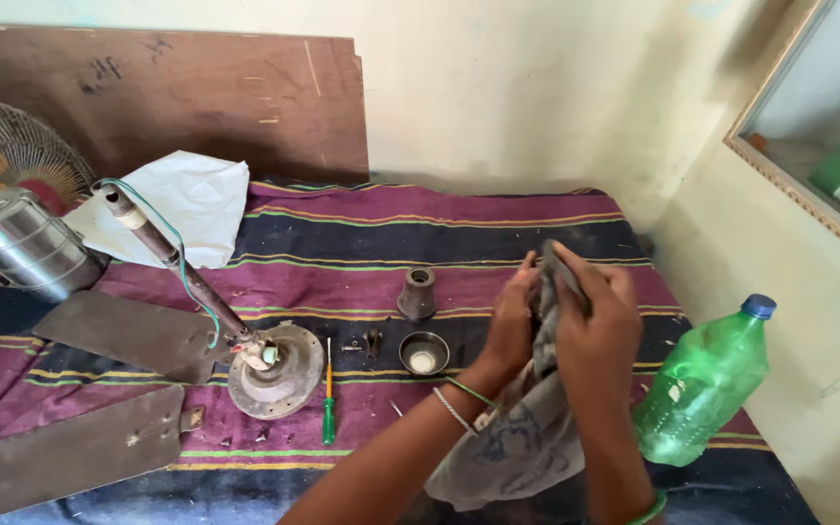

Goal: The person wipes a ceiling fan blade with a cloth, turning it over to clean both sides. The person then picks up a second fan blade and wipes it with the cloth as well.

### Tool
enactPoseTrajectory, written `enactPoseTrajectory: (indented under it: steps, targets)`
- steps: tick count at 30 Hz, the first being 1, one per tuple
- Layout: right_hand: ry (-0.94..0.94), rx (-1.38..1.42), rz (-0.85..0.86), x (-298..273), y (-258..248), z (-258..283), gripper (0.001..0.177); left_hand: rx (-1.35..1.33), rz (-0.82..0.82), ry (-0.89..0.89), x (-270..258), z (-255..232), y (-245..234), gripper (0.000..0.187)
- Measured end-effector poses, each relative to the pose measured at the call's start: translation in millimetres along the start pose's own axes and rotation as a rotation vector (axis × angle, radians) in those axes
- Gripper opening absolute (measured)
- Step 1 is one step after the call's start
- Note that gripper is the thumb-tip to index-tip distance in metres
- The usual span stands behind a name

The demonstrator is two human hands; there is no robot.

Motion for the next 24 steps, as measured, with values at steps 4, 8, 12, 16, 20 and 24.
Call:
enactPoseTrajectory:
  steps: [4, 8, 12, 16, 20, 24]
  targets:
    - [0.034, -0.335, 0.121, 18, 6, 12, 0.033, -0.226, 0.010, -0.080, -8, 26, 18, 0.051]
    - [0.191, -0.425, 0.144, 27, 10, 0, 0.034, -0.287, 0.054, -0.052, -2, 27, 23, 0.051]
    - [0.292, -0.495, 0.066, 42, 15, -22, 0.032, -0.114, 0.018, -0.092, 10, 15, 20, 0.052]
    - [0.254, -0.287, 0.059, 51, 17, -44, 0.028, 0.128, 0.022, -0.068, 10, -8, 20, 0.063]
    - [0.127, -0.029, 0.019, 52, 25, -50, 0.029, 0.388, -0.039, -0.078, 12, -39, 15, 0.065]
    - [0.079, 0.065, -0.041, 41, 33, -62, 0.027, 0.440, 0.008, -0.052, 5, -51, 18, 0.065]
Point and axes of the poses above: each hand's wrist, its own x-axis towards the middle knuckle, its own y-axis out of the palm, z = x × y, the point moved 5 cm from there along x, towards the middle knuckle, and after that the axes turned 13 degrees about z, right-handed, at the moved point
